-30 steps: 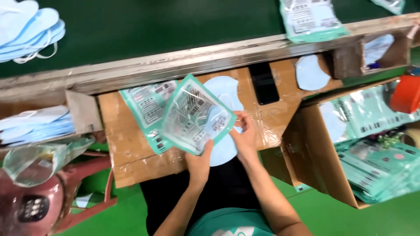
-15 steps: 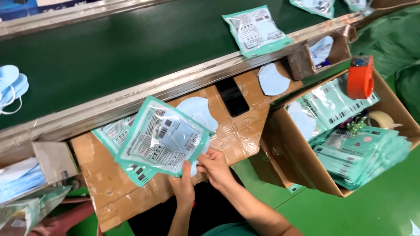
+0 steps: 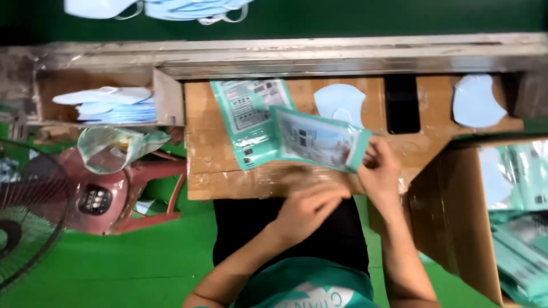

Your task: Manually placing stacks of face masks into plastic packaging pouches on a production line.

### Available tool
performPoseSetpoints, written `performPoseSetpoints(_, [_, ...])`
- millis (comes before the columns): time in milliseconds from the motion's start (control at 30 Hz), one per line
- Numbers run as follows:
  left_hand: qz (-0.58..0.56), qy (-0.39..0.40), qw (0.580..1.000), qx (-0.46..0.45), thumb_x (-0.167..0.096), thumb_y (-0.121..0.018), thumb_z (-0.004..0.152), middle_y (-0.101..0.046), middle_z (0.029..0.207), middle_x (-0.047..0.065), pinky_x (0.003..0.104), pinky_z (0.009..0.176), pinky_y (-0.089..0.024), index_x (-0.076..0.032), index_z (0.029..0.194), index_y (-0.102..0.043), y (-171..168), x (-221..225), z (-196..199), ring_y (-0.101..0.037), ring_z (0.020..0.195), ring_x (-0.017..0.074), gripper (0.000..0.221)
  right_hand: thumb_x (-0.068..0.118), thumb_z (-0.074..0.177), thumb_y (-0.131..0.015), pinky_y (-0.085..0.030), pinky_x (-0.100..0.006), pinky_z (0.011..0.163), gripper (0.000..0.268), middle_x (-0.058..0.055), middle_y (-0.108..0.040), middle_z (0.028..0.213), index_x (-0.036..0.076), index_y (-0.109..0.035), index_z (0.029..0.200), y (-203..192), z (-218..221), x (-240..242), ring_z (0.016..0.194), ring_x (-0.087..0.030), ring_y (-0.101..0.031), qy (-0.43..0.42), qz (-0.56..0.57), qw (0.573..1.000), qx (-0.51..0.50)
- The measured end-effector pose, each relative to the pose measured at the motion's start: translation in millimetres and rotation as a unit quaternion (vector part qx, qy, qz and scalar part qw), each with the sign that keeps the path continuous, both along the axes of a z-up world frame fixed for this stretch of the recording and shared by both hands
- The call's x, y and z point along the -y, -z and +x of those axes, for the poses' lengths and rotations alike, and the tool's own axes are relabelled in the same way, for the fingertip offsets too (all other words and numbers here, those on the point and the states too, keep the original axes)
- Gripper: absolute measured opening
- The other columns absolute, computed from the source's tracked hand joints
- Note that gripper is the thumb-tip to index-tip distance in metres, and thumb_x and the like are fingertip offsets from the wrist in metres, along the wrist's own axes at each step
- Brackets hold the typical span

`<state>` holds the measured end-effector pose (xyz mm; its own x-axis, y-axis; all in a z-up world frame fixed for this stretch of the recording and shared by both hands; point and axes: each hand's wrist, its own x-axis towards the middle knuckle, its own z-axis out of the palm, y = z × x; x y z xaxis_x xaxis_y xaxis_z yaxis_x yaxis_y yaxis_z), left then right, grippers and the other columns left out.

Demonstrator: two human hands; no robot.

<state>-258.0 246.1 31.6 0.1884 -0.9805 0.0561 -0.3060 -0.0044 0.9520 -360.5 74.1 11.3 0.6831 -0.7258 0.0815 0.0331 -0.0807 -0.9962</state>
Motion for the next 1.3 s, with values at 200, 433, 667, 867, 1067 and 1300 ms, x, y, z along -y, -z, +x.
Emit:
performPoseSetpoints(200, [-0.178, -0.2, 0.936, 0.229, -0.011, -0.075, 0.091, -0.07, 0.125, 0.016, 0.042, 0.101, -0.054, 0.001, 0.123, -0.069, -52.0, 13.7, 55.6, -0.067, 0.117, 0.0349, 0.034, 0.004, 0.085, -0.08, -0.056, -0.024, 0.077, 0.02, -0.005, -0.076, 0.096, 0.0, -0.072, 0.103, -10.4, -22.7, -14.2, 0.084, -0.009, -0.069, -0.012, -0.132, 0.98, -0.151])
performPoseSetpoints(433, [-0.186, -0.282, 0.941, 0.0, -0.004, -0.073, 0.097, -0.074, 0.099, 0.011, 0.033, 0.077, -0.056, -0.001, 0.111, -0.07, 1.9, 16.7, 41.9, -0.069, 0.088, 0.0217, 0.015, -0.008, 0.09, -0.069, -0.051, -0.032, 0.096, 0.026, -0.016, -0.066, 0.112, -0.005, -0.065, 0.116, -44.4, 0.1, -27.2, 0.107, -0.021, -0.064, 0.052, -0.296, 0.954, -0.022])
performPoseSetpoints(667, [-0.172, -0.363, 0.9, -0.171, 0.0, -0.066, 0.098, -0.071, 0.093, 0.009, 0.028, 0.065, -0.05, 0.006, 0.107, -0.07, 9.2, 10.9, 33.6, -0.063, 0.076, 0.0124, 0.011, 0.0, 0.102, -0.063, -0.049, -0.024, 0.093, 0.017, -0.004, -0.069, 0.107, -0.002, -0.065, 0.118, 19.9, -13.9, -2.1, 0.097, -0.01, -0.062, 0.118, 0.08, 0.985, 0.1])
performPoseSetpoints(867, [-0.166, -0.336, 0.927, -0.009, -0.001, -0.069, 0.093, -0.073, 0.092, 0.013, 0.028, 0.072, -0.055, 0.006, 0.095, -0.069, -1.7, 5.2, 33.4, -0.069, 0.081, 0.0183, 0.007, 0.003, 0.106, -0.065, -0.048, -0.024, 0.084, 0.004, -0.004, -0.066, 0.099, 0.001, -0.062, 0.106, 29.0, -18.8, -5.7, 0.089, -0.009, -0.059, 0.119, 0.141, 0.975, 0.123])
performPoseSetpoints(1067, [-0.165, -0.302, 0.939, -0.009, -0.002, -0.071, 0.093, -0.075, 0.095, 0.012, 0.033, 0.081, -0.057, 0.004, 0.099, -0.072, 0.9, 4.8, 37.9, -0.071, 0.087, 0.0208, 0.008, 0.004, 0.102, -0.071, -0.049, -0.025, 0.083, 0.009, -0.003, -0.065, 0.099, 0.001, -0.065, 0.108, 41.2, -19.4, -4.2, 0.09, -0.008, -0.06, 0.037, 0.148, 0.986, 0.064])
performPoseSetpoints(1300, [-0.134, -0.265, 0.955, -0.004, -0.003, -0.074, 0.089, -0.077, 0.095, 0.01, 0.034, 0.081, -0.056, 0.001, 0.095, -0.073, -4.4, 4.6, 39.5, -0.069, 0.088, 0.0215, 0.007, 0.001, 0.093, -0.076, -0.059, -0.034, 0.085, 0.014, -0.011, -0.071, 0.104, -0.001, -0.067, 0.103, 51.7, -6.9, -5.0, 0.098, -0.017, -0.071, -0.092, 0.262, 0.953, 0.123])
